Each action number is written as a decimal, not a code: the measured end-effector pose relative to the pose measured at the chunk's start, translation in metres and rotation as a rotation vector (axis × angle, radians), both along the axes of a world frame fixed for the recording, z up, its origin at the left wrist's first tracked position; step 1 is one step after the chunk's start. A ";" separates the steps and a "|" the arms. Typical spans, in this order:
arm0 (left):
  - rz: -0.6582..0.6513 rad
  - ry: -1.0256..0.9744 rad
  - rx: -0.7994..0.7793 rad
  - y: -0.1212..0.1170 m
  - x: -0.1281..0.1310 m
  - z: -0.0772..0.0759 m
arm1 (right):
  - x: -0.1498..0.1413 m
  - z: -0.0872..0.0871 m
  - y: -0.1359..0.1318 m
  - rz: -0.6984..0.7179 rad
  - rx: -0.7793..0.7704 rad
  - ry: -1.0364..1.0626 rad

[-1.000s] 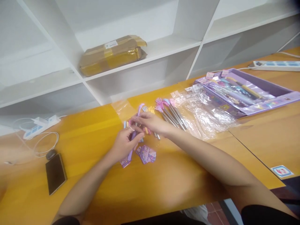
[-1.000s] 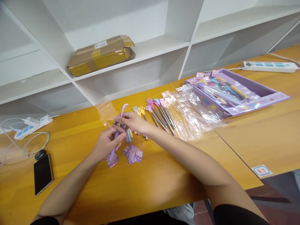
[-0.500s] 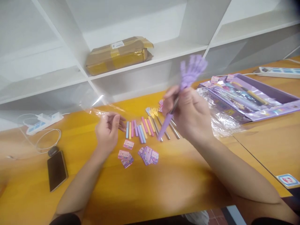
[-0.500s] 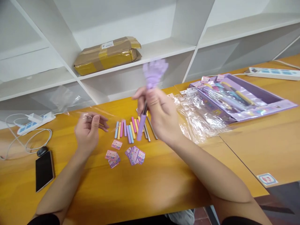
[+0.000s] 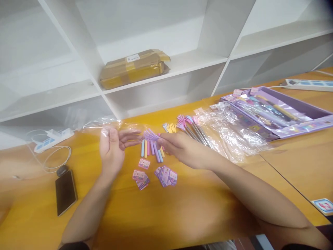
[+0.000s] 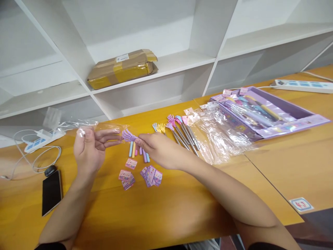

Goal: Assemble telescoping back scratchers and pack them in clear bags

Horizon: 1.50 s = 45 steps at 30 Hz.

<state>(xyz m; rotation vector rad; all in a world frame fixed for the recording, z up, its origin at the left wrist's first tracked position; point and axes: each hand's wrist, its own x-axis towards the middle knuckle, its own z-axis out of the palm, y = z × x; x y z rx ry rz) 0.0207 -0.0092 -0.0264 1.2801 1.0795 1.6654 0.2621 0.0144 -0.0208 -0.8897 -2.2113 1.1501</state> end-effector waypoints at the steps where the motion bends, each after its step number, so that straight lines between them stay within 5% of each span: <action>1: -0.005 -0.033 -0.015 0.001 -0.001 0.001 | 0.000 0.000 0.001 0.009 -0.013 0.021; 19: -0.183 -0.153 -0.166 0.007 -0.007 0.006 | 0.001 -0.003 0.015 0.141 -0.386 0.216; 24: -0.271 -0.097 -0.131 0.003 -0.006 0.004 | 0.000 -0.005 0.017 0.141 -0.379 0.238; 36: -0.226 -0.062 -0.192 0.001 0.003 -0.002 | -0.007 -0.012 0.013 0.115 -0.376 0.225; 45: -0.253 -0.087 -0.239 0.000 0.012 -0.020 | -0.016 -0.021 0.013 -0.002 -0.371 0.275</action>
